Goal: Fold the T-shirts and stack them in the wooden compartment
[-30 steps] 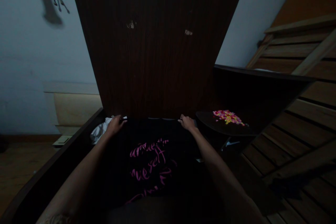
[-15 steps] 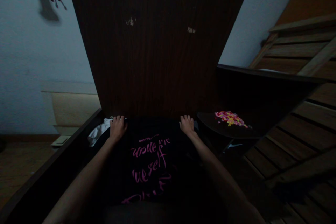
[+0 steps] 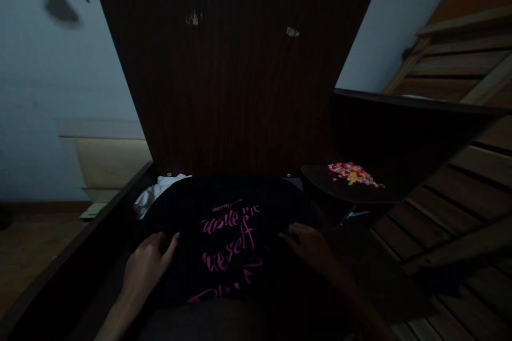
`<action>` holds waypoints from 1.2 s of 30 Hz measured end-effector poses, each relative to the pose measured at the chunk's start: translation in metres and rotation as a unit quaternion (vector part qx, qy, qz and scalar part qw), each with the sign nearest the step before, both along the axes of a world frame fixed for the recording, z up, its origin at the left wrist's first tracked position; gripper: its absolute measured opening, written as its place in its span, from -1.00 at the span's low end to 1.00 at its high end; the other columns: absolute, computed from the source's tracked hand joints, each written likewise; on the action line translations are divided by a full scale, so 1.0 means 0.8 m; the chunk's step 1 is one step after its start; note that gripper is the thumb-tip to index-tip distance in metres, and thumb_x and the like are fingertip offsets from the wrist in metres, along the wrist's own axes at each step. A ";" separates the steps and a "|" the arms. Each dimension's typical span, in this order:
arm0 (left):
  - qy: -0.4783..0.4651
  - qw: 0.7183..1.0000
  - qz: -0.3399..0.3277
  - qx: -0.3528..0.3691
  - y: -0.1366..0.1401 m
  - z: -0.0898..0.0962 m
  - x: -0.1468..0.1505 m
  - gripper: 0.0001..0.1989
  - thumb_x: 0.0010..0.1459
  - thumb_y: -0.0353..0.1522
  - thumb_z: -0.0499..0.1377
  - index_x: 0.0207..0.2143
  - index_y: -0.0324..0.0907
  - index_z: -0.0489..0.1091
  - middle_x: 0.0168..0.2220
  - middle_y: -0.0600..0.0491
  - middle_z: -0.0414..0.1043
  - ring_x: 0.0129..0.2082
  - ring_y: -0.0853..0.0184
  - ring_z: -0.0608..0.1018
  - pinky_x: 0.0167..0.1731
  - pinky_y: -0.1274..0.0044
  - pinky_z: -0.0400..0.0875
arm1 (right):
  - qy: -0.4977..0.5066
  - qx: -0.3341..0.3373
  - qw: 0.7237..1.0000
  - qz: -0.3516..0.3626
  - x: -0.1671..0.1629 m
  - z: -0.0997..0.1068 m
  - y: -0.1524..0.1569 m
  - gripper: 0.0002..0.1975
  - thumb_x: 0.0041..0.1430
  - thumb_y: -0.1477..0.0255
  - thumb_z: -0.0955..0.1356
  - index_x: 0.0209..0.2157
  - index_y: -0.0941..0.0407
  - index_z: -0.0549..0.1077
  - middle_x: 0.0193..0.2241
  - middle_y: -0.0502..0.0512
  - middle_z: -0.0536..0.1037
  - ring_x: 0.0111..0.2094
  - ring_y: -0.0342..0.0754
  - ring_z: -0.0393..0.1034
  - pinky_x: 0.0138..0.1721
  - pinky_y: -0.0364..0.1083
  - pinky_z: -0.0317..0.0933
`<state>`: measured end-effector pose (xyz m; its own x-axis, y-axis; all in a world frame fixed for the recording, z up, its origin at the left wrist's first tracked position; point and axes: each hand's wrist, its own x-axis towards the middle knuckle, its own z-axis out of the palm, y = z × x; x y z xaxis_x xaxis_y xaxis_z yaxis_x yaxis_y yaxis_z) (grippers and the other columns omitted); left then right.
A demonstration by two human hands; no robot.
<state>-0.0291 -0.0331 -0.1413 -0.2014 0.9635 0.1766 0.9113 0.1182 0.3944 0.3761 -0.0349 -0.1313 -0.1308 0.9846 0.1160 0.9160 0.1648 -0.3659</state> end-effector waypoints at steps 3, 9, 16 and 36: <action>-0.030 0.999 0.008 -0.023 -0.015 -0.016 -0.004 -0.51 0.07 0.10 -0.05 -0.47 -0.09 0.37 -0.35 -0.15 0.55 -0.29 0.01 0.58 -0.32 0.32 0.42 | 0.037 0.017 0.998 -0.051 0.002 -0.024 -0.025 -0.77 0.18 0.19 0.27 -0.40 0.04 0.43 -0.30 0.18 0.51 -0.28 0.07 0.44 -0.24 0.00 0.26; -0.164 0.986 -0.004 -0.028 -0.010 -0.032 0.005 -0.50 -0.01 0.06 0.04 -0.30 -0.13 0.47 -0.12 -0.18 0.54 -0.04 -0.06 0.52 -0.05 0.25 0.40 | 0.150 0.004 0.988 -0.044 -0.008 -0.042 -0.041 -0.74 0.17 0.30 0.27 -0.15 0.05 0.45 -0.17 0.21 0.52 -0.15 0.09 0.45 -0.09 0.03 0.29; -0.467 0.878 0.099 0.012 -0.013 -0.005 0.014 -0.44 -0.09 0.03 0.22 -0.13 -0.14 0.37 -0.26 -0.05 0.54 -0.24 0.09 0.58 -0.33 0.38 0.49 | 0.202 -0.112 0.973 0.021 -0.018 -0.032 -0.046 -0.80 0.10 0.40 0.24 -0.32 0.11 0.49 -0.35 0.12 0.58 -0.28 0.02 0.46 -0.23 -0.06 0.28; -0.467 0.870 0.161 -0.007 -0.008 -0.014 -0.035 -0.45 -0.09 -0.19 0.32 -0.03 -0.23 0.43 -0.12 -0.17 0.54 -0.12 0.06 0.58 -0.18 0.35 0.51 | 0.190 -0.005 0.981 0.039 -0.018 -0.022 -0.038 -0.71 0.21 0.27 0.25 -0.19 0.06 0.53 -0.23 0.12 0.56 -0.20 0.01 0.43 -0.11 -0.02 0.27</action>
<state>-0.0573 -0.0391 -0.1524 -0.5101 0.8316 -0.2196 0.1134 0.3181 0.9412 0.3614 -0.0654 -0.1491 -0.1560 0.9746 0.1606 0.6981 0.2238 -0.6802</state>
